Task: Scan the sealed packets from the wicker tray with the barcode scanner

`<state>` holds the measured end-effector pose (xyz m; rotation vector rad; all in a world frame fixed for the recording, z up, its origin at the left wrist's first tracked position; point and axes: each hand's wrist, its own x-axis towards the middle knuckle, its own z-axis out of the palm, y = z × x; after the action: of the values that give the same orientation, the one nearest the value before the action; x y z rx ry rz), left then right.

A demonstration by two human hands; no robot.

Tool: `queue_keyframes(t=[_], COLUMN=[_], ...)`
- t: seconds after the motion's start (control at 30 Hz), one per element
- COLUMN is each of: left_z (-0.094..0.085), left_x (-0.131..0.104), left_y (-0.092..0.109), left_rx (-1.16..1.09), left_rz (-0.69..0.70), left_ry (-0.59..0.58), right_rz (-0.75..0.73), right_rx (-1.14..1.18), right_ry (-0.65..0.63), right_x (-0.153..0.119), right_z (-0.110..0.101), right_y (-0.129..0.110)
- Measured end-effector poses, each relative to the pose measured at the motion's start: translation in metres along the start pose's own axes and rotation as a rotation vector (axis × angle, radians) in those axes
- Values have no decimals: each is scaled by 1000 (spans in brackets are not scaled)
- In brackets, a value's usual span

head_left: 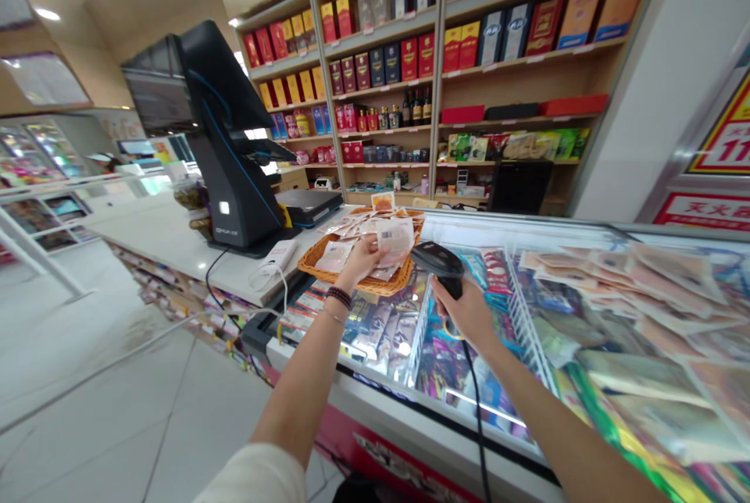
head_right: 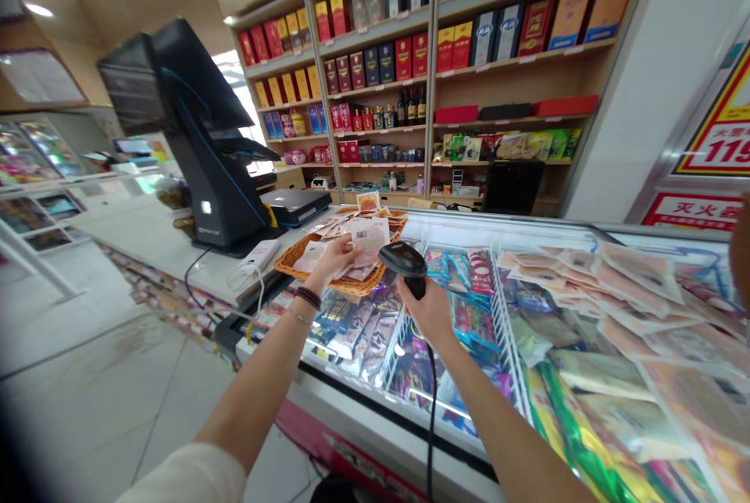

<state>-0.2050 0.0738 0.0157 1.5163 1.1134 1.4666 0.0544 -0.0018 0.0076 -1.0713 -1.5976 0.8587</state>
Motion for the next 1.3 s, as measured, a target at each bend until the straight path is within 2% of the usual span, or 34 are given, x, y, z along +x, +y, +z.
queue_keyframes(t=[0.1, 0.3, 0.83, 1.1, 1.2, 1.3], left_z=[0, 1, 1, 4, 8, 22], left_x=[0, -2, -3, -6, -7, -9], left_y=[2, 6, 3, 14, 18, 18], left_rx=[-47, -86, -6, 80, 91, 126], left_rz=[-43, -44, 0, 11, 41, 114], left_ry=[-48, -52, -36, -6, 56, 230], right_rz=[-21, -21, -71, -70, -59, -31], right_rx=[-22, -13, -20, 74, 135, 219], right_ry=[-8, -10, -3, 5, 0, 18], right_x=[-3, -4, -3, -3, -3, 0], right_z=[1, 2, 2, 0, -10, -30], right_y=[-4, -4, -2, -6, -8, -5])
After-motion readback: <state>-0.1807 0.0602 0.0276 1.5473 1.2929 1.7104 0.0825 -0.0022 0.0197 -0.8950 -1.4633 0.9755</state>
